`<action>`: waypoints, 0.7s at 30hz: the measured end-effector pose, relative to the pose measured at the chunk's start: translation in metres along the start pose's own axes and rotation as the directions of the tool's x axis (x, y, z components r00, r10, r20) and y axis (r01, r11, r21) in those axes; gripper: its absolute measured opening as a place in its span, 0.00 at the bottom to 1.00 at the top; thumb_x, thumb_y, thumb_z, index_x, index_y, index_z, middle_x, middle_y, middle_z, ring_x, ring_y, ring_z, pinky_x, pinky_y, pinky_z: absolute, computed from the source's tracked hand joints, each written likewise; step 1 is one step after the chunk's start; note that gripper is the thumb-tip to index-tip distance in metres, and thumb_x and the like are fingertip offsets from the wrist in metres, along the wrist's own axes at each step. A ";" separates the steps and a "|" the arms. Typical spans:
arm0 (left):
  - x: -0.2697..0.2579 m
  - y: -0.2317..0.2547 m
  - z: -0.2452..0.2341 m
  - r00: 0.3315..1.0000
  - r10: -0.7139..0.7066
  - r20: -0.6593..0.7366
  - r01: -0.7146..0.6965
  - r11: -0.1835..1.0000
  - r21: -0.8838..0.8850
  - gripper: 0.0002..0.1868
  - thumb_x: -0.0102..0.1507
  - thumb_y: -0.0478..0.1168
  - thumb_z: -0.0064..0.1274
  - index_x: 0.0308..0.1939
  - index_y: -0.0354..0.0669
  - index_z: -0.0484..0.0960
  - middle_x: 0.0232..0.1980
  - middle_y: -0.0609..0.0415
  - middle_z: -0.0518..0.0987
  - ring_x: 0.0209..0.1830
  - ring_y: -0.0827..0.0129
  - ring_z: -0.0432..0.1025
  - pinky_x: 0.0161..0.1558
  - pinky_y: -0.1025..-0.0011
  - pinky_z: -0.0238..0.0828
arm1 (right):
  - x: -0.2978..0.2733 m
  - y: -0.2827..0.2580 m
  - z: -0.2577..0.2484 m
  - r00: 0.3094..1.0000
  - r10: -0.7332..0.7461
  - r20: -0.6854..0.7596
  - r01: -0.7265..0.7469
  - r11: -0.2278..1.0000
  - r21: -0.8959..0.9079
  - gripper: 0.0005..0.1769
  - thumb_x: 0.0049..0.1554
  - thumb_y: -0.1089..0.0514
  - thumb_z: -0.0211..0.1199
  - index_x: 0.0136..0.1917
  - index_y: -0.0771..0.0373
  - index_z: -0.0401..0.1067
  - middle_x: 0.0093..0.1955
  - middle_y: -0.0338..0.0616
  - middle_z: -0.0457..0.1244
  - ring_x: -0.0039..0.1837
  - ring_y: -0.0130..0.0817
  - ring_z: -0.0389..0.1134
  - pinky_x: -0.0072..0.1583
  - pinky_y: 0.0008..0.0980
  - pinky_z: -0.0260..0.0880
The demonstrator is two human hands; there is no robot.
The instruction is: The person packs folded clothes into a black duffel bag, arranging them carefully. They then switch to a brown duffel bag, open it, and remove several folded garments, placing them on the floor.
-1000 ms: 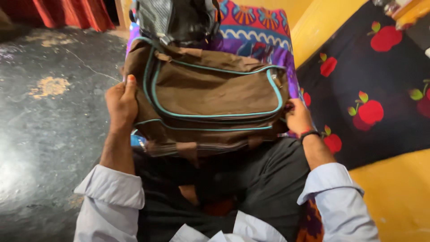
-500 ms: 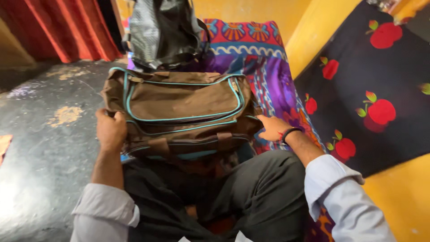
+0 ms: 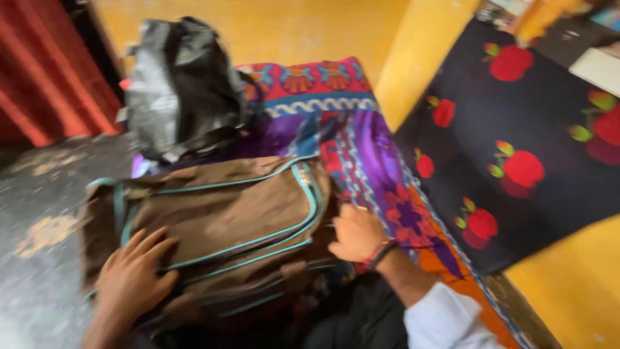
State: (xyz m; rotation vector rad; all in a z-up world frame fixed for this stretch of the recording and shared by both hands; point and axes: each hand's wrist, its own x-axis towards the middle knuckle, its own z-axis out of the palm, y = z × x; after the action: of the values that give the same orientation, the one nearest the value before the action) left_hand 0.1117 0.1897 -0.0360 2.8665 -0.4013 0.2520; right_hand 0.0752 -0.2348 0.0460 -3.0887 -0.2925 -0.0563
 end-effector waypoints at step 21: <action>0.154 0.013 -0.089 0.700 0.310 -0.643 -0.436 0.899 -0.042 0.26 0.61 0.44 0.64 0.62 0.47 0.76 0.64 0.50 0.76 0.67 0.52 0.70 0.71 0.53 0.63 | 0.251 0.017 -0.005 0.621 0.158 -0.767 0.250 0.888 0.385 0.46 0.40 0.49 0.86 0.63 0.68 0.63 0.52 0.51 0.65 0.53 0.49 0.67 0.53 0.43 0.70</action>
State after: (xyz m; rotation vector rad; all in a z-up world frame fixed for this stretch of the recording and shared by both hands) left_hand 0.2414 0.1616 0.0826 2.2864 -0.8100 1.1349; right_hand 0.3243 -0.2052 0.0606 -2.2668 -0.2778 -1.1369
